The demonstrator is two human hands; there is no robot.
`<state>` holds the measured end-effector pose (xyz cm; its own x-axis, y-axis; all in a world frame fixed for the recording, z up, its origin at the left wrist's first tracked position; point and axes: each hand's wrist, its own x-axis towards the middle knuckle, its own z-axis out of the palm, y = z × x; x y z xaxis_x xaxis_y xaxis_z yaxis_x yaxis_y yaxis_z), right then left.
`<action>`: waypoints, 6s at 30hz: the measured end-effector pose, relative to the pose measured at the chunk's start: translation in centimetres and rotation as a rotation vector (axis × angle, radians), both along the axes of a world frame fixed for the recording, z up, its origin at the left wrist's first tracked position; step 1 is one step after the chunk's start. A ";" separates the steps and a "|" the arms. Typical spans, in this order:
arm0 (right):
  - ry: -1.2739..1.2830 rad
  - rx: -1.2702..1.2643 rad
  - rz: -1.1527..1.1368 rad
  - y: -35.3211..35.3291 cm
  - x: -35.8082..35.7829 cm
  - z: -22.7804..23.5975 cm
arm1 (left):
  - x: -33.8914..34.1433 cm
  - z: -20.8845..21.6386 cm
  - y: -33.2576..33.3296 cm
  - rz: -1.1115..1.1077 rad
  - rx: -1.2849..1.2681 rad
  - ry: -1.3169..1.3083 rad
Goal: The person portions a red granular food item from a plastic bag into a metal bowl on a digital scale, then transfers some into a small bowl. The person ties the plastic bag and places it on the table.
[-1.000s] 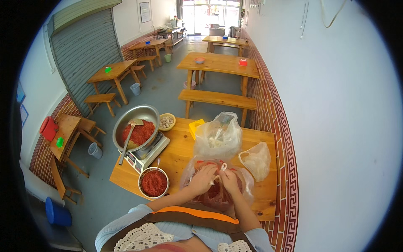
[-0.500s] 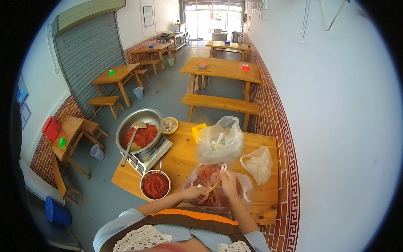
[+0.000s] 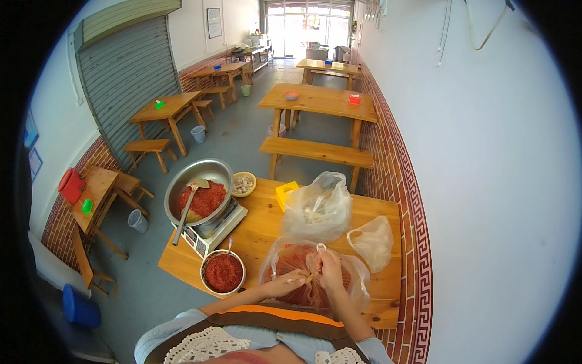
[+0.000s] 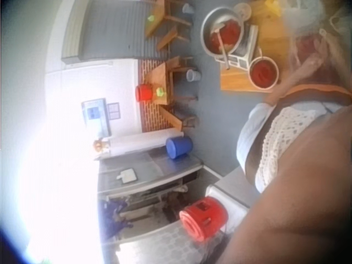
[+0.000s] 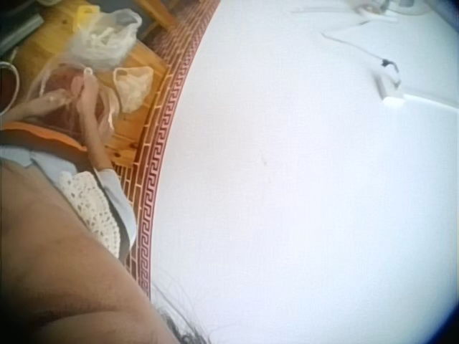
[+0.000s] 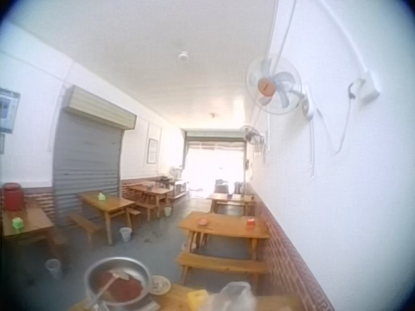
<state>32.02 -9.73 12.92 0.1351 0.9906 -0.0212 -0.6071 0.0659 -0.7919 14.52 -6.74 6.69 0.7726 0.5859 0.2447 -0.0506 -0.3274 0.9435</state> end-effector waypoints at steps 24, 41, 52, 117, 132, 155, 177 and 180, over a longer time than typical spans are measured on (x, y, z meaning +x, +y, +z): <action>-0.377 -0.371 -0.052 4.8 5.4 -11.5 | 2.0 -2.9 1.1 0.183 -0.446 0.089; -1.020 0.079 -0.104 -0.1 3.4 -4.6 | 0.5 -1.0 -1.8 0.085 -0.533 0.202; -1.121 0.115 -0.225 2.0 5.1 -11.4 | 1.4 -2.8 -0.5 0.103 -0.227 0.376; -0.994 0.016 0.335 -3.6 3.4 -12.6 | 2.2 -3.5 -1.1 0.303 0.276 0.190; -0.189 -0.454 0.198 -3.4 2.0 -11.7 | 1.8 -2.0 -3.4 0.354 0.117 0.419; -1.538 -0.031 -0.321 -6.0 6.7 -3.4 | -2.4 5.9 0.1 0.512 0.728 0.357; -0.259 -0.109 -0.079 -10.7 7.5 6.0 | -4.5 7.9 -0.5 -0.047 0.385 0.944; -0.375 -0.029 -0.014 -9.3 5.4 6.4 | -5.1 6.0 0.6 -0.059 0.212 1.192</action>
